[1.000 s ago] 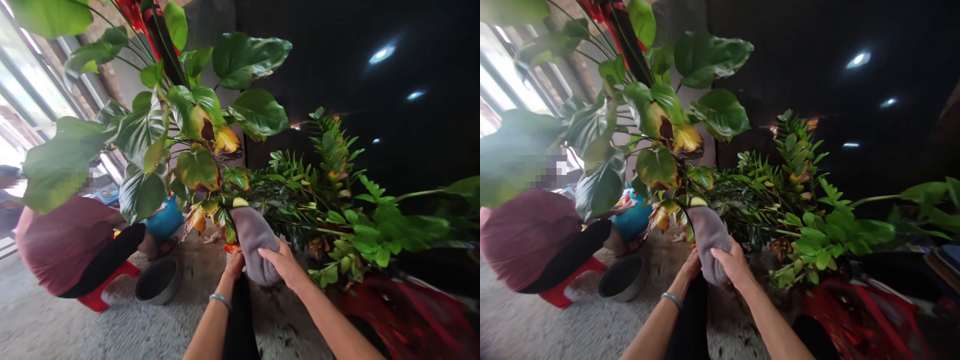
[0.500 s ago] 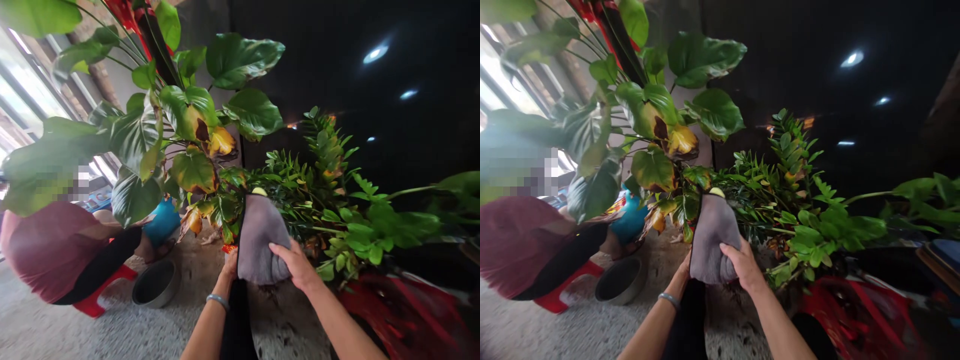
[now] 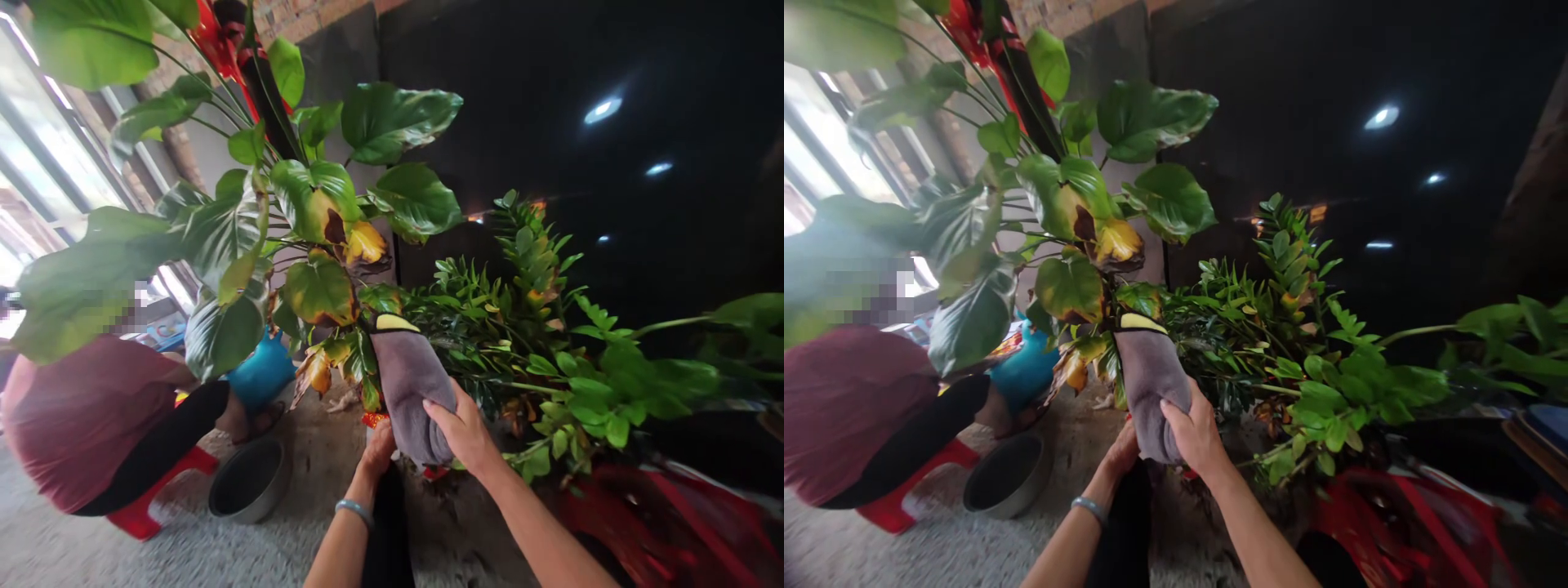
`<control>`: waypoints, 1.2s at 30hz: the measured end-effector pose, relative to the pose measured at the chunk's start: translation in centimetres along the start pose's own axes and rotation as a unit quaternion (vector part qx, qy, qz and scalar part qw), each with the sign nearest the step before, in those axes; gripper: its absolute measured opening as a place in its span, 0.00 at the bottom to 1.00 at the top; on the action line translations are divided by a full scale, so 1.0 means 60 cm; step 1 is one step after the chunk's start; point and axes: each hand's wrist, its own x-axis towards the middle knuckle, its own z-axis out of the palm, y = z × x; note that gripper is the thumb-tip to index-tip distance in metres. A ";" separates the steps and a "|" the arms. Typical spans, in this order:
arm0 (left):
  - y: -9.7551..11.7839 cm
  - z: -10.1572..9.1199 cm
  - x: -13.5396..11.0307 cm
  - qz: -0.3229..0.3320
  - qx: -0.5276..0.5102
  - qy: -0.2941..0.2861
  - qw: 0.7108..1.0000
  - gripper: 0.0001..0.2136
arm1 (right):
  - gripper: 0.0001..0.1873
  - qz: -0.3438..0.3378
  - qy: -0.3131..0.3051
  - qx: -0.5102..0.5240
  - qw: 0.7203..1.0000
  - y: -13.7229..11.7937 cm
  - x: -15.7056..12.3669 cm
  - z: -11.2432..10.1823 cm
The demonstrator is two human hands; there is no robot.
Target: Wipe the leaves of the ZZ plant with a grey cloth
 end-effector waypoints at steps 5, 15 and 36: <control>-0.003 0.006 0.002 -0.031 -0.022 -0.018 0.999 0.14 | 0.19 0.190 0.029 0.007 0.981 0.074 -0.069 -0.025; 0.000 0.013 0.001 -0.033 -0.042 -0.017 0.998 0.18 | 0.21 0.041 0.215 0.113 0.969 0.009 0.002 -0.051; -0.001 -0.002 0.004 -0.028 -0.050 -0.037 0.998 0.19 | 0.22 0.262 0.248 0.227 0.905 0.100 -0.081 -0.054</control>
